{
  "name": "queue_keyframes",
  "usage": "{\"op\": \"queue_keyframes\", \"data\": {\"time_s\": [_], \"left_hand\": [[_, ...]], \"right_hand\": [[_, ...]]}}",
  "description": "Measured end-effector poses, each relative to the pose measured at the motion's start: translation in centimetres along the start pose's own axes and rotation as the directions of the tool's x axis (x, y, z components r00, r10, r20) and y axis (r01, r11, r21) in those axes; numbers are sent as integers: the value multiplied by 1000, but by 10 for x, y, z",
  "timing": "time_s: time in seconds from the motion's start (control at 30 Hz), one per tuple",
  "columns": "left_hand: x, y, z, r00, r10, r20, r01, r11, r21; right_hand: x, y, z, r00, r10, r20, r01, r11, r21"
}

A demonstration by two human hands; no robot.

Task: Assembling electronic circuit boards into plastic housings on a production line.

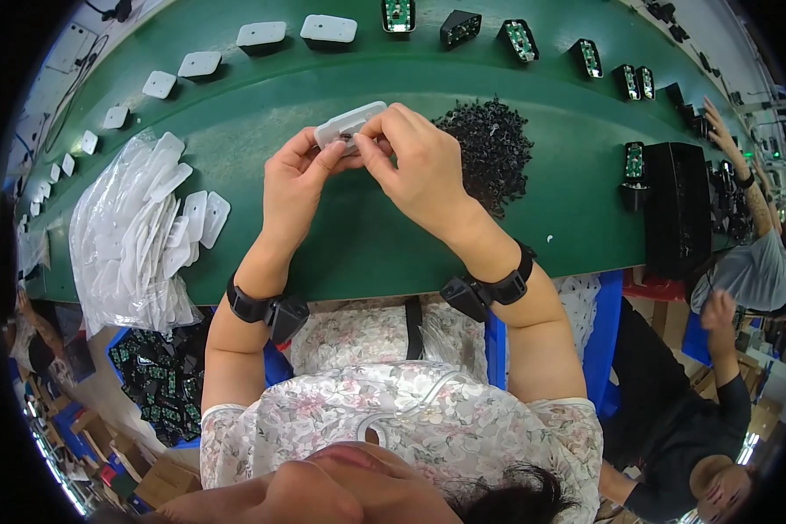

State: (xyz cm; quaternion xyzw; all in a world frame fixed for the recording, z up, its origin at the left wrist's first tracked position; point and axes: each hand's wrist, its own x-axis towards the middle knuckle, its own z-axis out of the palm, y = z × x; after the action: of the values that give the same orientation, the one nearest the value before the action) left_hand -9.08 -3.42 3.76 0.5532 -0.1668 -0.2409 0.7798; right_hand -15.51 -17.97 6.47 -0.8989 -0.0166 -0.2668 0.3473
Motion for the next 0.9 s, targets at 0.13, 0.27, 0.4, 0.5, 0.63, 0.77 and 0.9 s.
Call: {"op": "queue_keyframes", "data": {"time_s": [0.13,0.27,0.4,0.5,0.63,0.77,0.9], "left_hand": [[0,-6,2,992,126,-8,-126,992,3],[-1,-6,1,975,220,9,-220,972,88],[1,-7,-6,971,239,10,-238,963,129],[1,-3,-9,982,187,18,-188,978,93],[-1,1,-6,990,134,44,-135,990,30],[2,-2,-1,982,154,111,-158,987,27],[0,1,-3,981,117,154,-144,973,180]], "right_hand": [[-3,1,8,987,160,30,-162,977,139],[-4,2,14,994,97,-43,-93,992,80],[-1,5,17,975,-219,-34,209,961,-183],[1,9,6,978,-210,-10,206,965,-164],[8,-1,-7,968,-108,-228,92,993,-78],[2,11,-11,991,75,107,-96,975,199],[7,19,-17,912,221,346,-361,832,420]]}}
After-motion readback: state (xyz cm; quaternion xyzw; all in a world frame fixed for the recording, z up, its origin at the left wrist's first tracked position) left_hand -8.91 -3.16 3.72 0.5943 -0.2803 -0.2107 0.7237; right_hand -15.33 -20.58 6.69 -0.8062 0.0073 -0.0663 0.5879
